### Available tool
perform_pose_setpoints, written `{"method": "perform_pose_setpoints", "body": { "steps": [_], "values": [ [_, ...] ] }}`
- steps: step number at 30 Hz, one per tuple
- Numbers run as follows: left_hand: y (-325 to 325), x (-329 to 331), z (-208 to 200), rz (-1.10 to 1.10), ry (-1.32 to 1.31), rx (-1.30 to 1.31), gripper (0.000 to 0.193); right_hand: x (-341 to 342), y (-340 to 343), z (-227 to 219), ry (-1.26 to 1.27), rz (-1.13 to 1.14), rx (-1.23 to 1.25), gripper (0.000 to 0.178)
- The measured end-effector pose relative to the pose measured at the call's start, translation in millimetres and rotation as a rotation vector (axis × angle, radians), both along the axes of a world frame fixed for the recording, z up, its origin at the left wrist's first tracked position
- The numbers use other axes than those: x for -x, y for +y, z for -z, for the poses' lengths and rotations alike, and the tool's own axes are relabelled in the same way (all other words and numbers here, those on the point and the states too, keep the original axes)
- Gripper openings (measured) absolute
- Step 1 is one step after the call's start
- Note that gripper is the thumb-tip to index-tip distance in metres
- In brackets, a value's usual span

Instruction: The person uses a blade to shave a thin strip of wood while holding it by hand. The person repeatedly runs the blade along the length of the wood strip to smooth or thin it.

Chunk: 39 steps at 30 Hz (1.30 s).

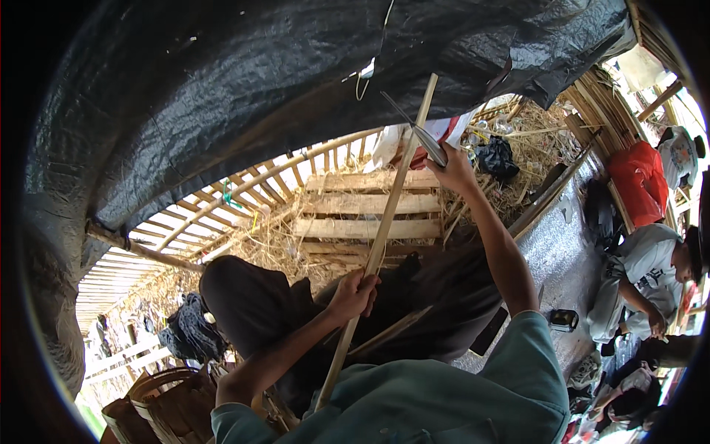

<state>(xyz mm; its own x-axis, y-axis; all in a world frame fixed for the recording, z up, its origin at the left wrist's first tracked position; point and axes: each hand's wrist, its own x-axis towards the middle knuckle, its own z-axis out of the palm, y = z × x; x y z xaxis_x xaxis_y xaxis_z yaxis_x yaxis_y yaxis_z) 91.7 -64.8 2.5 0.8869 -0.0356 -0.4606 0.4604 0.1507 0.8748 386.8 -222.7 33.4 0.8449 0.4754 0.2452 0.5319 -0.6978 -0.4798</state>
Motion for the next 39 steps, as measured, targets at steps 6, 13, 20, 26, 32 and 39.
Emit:
{"method": "perform_pose_setpoints", "body": {
  "steps": [6,13,20,26,32,39],
  "values": [
    [2,-2,-4,-0.047,0.018,0.047,0.024,7,1,4,0.086,-0.043,0.206,0.039],
    [-11,28,-14,-0.024,0.046,0.063,0.029,17,9,6,0.074,-0.044,0.19,0.043],
    [-19,58,-36,-0.033,0.13,0.263,0.03,-3,0,0,0.193,0.075,-0.424,0.026],
    [2,73,-48,-0.079,-0.011,1.232,0.038,-2,-1,-3,0.267,0.104,-0.544,0.021],
    [-13,70,-87,0.101,-0.155,1.282,0.037,-10,-10,12,0.243,0.133,-0.549,0.027],
    [9,76,-122,0.082,-0.359,1.092,0.034,0,-6,1,0.252,0.087,-0.531,0.031]
  ]
}}
